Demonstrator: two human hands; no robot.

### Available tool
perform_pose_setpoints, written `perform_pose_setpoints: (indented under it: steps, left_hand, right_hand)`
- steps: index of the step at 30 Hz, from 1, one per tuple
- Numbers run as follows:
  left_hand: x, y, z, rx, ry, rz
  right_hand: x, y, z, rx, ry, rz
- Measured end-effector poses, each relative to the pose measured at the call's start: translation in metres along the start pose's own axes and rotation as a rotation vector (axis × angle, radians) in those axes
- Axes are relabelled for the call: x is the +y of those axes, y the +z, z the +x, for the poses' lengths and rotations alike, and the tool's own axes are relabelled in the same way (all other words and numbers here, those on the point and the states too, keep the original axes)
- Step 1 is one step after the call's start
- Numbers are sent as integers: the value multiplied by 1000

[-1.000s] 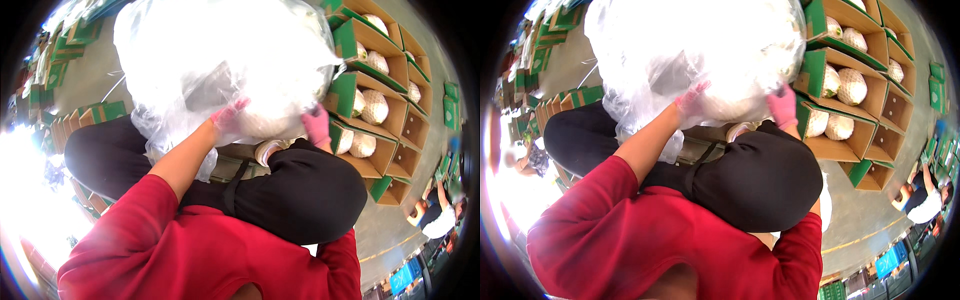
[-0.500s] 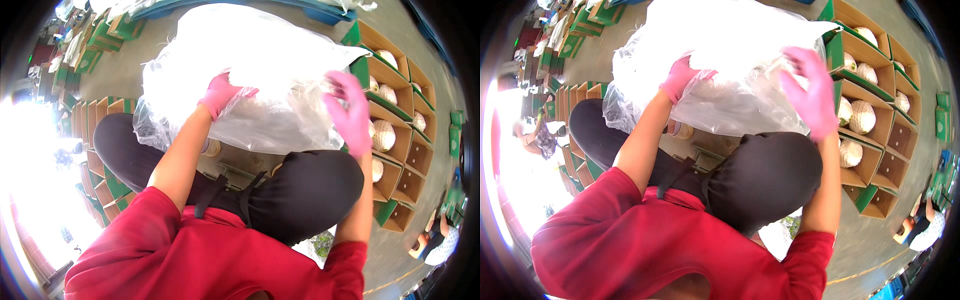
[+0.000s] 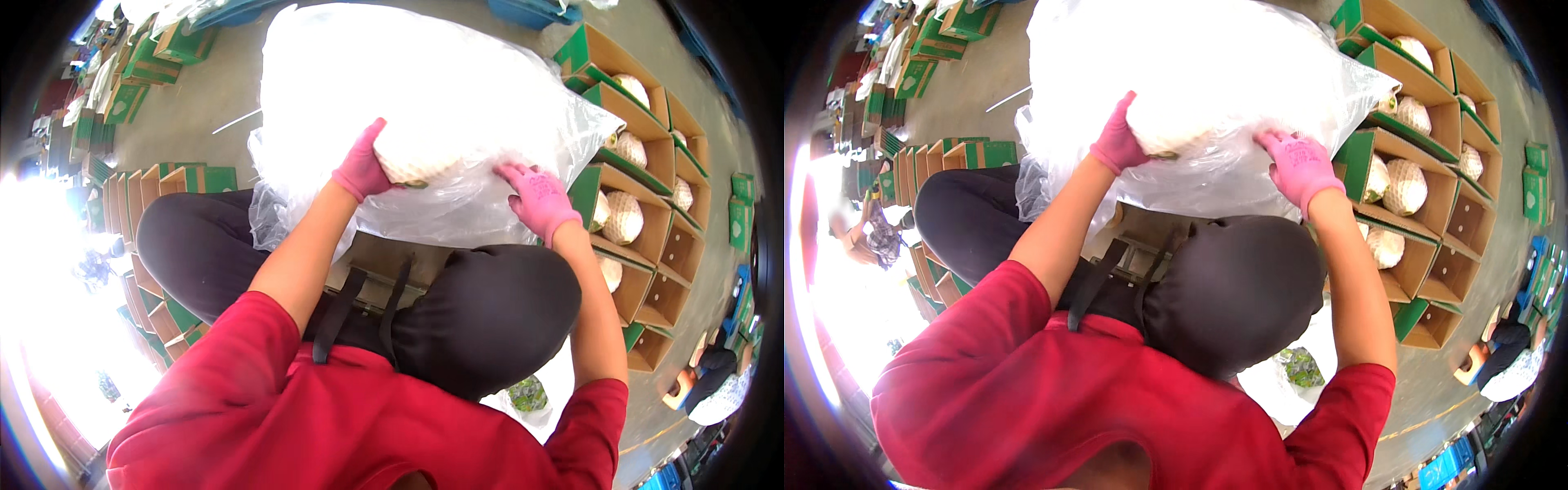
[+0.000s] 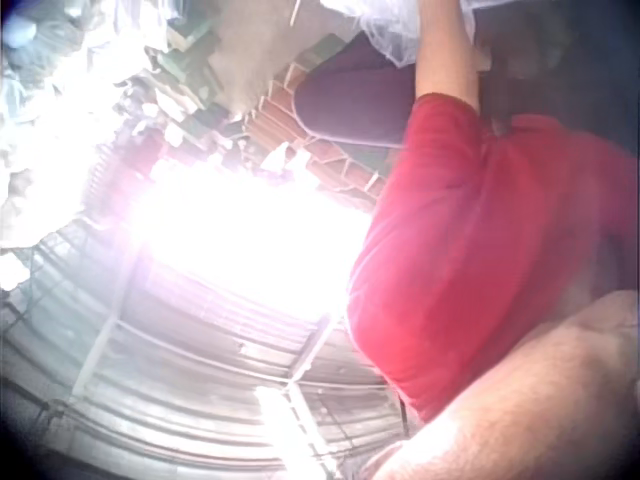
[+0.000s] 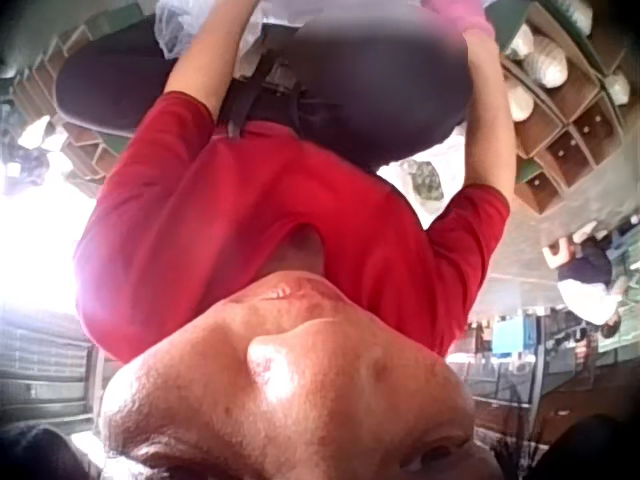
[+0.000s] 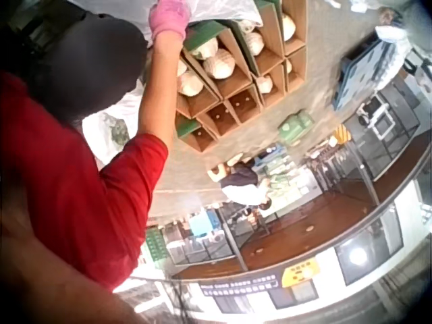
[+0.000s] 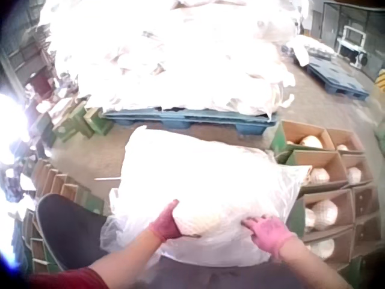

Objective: The person uses a hook tool to open a large plastic bag of wrapped food items, then arranges several cardboard boxes and fills them with seasoning packets, plastic straws, and the wrapped food items.

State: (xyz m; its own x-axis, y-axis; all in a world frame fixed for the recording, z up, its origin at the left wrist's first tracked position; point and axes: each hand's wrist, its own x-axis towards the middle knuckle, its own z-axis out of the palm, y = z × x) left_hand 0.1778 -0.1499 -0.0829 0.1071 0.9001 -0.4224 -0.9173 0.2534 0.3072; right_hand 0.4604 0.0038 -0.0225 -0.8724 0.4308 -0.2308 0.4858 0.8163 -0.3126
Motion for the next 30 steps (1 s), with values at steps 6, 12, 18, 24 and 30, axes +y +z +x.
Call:
perform_pose_setpoints:
  steps: [6, 12, 18, 24, 30]
  left_hand:
    - [-43, 60, -8, -49, 51, 212]
    - [-40, 145, -2, -154, 218, 422]
    - [-48, 191, -3, -311, 51, 433]
    - [-23, 199, 20, 37, 196, 1128]
    - [1, 170, 16, 259, 182, 1101]
  right_hand:
    - [-34, -68, 0, 63, 310, 708]
    - [-63, -91, -22, 652, -88, 1263]
    - [11, -33, -63, 936, 21, 1941]
    - [123, -62, -213, 1326, 290, 1844]
    - [314, -96, -308, 939, 980, 1149]
